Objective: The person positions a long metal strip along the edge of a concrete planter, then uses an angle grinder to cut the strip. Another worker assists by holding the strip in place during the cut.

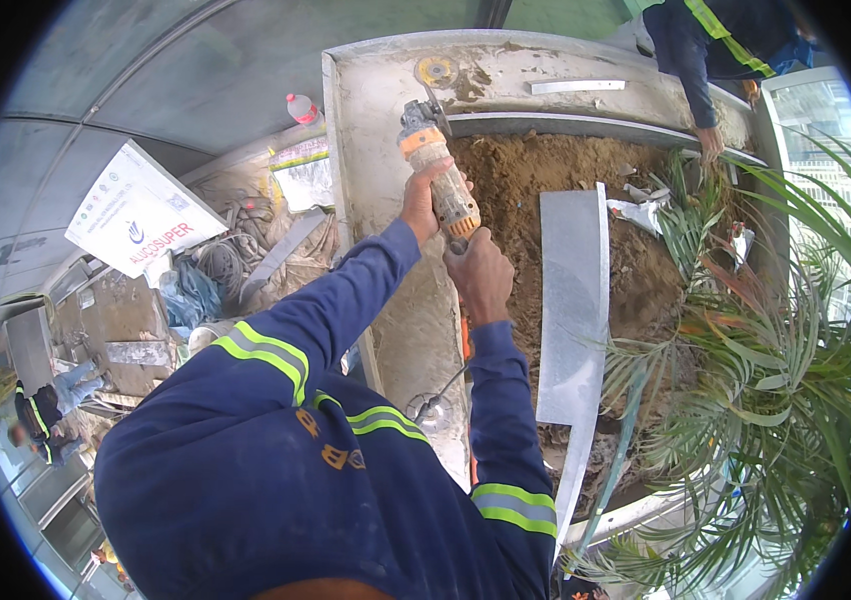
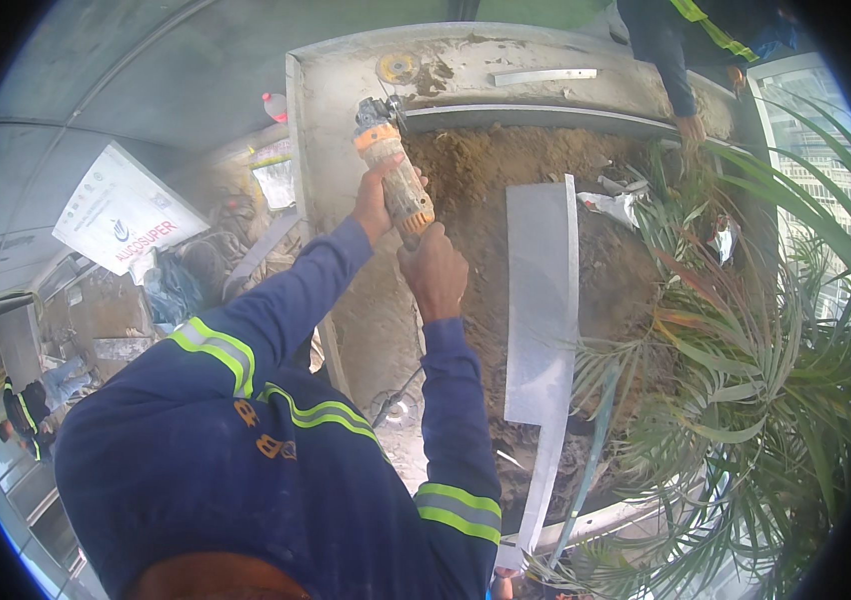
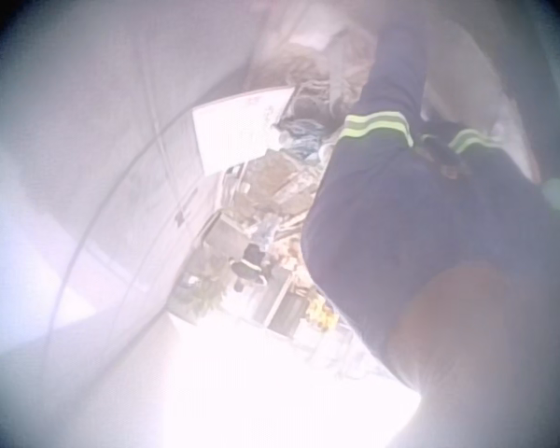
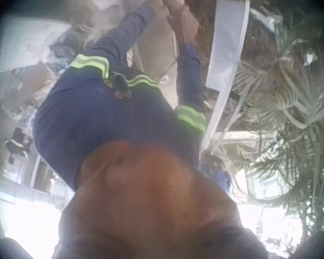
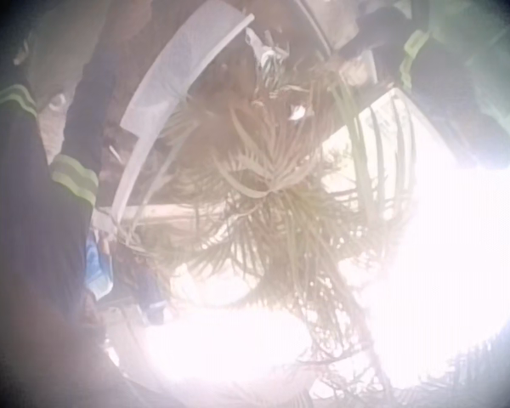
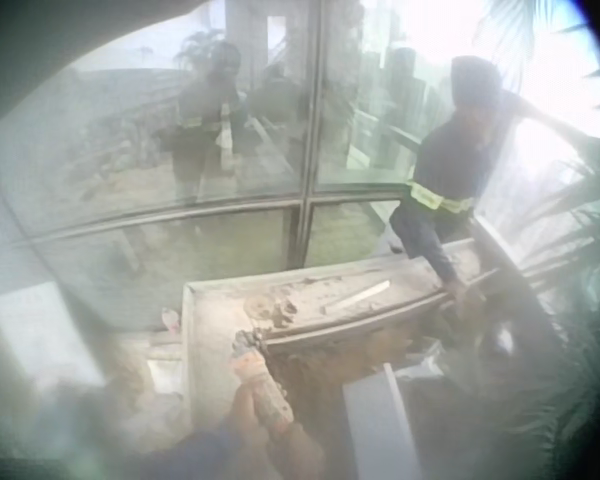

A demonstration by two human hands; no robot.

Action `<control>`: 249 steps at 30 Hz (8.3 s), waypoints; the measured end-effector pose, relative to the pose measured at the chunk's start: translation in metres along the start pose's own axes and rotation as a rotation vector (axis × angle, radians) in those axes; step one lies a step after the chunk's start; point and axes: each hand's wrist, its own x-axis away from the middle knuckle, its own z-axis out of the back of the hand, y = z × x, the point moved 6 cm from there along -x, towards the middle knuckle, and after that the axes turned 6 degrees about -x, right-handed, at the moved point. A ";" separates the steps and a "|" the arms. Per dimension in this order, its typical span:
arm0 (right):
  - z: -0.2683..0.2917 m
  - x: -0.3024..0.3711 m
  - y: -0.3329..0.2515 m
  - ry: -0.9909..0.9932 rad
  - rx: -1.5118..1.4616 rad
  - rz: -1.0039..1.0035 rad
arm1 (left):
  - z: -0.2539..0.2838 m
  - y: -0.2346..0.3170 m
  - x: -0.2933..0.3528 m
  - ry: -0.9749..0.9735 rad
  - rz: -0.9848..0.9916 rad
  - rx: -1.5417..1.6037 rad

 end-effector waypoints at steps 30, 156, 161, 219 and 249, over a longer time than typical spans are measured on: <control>0.006 -0.015 0.016 -0.033 -0.020 0.042 | -0.004 -0.013 -0.009 0.074 -0.005 0.011; 0.021 -0.015 0.011 -0.063 -0.006 0.044 | -0.011 -0.012 -0.009 0.080 0.014 0.048; 0.012 -0.028 -0.002 0.008 -0.044 0.135 | -0.007 0.012 -0.023 0.053 -0.020 0.042; 0.008 -0.033 0.001 0.012 -0.024 0.162 | -0.002 0.009 -0.027 0.095 -0.021 0.018; 0.016 -0.010 0.030 -0.043 0.013 0.070 | -0.007 -0.030 -0.009 0.103 0.026 0.046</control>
